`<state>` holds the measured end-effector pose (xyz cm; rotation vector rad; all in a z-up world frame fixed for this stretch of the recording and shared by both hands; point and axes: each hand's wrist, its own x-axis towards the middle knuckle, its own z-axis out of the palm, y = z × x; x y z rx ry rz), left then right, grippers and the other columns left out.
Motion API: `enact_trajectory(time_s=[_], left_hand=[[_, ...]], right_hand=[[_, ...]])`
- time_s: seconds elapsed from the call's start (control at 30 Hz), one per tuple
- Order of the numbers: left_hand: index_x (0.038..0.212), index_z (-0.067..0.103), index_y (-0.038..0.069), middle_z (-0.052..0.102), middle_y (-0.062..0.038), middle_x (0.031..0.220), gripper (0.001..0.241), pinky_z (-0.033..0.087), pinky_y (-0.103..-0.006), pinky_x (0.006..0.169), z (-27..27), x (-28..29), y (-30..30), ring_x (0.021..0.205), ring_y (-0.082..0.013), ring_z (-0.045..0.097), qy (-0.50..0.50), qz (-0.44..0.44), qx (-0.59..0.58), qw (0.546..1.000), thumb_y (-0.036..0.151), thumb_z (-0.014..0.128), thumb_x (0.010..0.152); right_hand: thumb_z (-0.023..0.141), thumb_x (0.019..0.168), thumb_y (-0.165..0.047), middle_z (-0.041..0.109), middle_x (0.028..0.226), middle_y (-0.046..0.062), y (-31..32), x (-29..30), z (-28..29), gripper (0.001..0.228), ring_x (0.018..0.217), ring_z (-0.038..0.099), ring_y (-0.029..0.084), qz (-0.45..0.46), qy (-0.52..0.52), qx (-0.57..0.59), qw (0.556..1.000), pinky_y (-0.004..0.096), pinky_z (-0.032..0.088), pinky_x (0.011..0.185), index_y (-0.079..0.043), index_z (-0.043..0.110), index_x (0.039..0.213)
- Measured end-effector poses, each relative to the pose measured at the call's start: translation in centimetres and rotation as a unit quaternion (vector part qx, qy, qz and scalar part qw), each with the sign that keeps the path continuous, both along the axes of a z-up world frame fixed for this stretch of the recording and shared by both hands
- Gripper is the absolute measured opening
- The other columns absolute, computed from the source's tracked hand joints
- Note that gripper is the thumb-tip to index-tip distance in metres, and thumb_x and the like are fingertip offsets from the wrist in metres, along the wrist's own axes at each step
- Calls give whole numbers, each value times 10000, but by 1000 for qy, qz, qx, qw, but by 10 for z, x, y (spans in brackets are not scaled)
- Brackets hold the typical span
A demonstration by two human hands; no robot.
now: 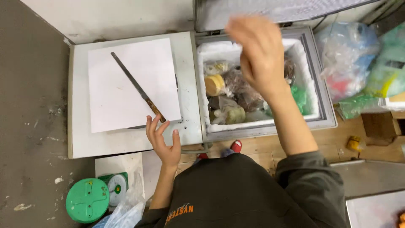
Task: The person organizes cake shop supplies by handling a rotating stand, moving containers on a shelf, scraping a white board with a long knife, and placing bags of ingredients into a microwave and a container.
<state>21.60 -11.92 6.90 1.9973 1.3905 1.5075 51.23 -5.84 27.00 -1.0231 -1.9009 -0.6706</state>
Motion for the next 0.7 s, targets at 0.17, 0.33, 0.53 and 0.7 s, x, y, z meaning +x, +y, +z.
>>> enact_trajectory(time_s=[0.17,0.33,0.53,0.7], left_hand=[[1218,616,40,531,-127,1494,254,284,-539,1266,-3,-1,-5,1561,-405,318,9,19,-16,1000,45,655,968],[1186,638,41,548,-138,1462,233,301,-540,1248,-7,16,-8,1529,-402,339,56,7,-1,998,55,658,954],[1396,544,4,465,-164,1588,479,277,-557,1261,3,69,16,1563,-421,311,132,-16,22,991,96,685,947],[1643,218,3,139,-246,1706,834,125,-672,1299,13,139,76,1590,-471,111,229,-45,89,968,285,712,1034]], right_hand=[[627,795,96,727,1047,110,2,56,-154,285,909,679,309,58,106,-97,988,405,515,802,-23,717,1037],[636,906,62,659,909,161,-53,109,-367,167,770,615,300,-114,324,-366,865,335,474,712,-3,710,1041],[528,970,64,679,968,59,-116,184,-466,270,834,613,108,-124,574,-351,729,236,501,755,-28,707,1149],[472,974,78,703,967,58,-120,244,-481,298,853,631,103,-122,608,-316,718,246,528,794,-14,694,1150]])
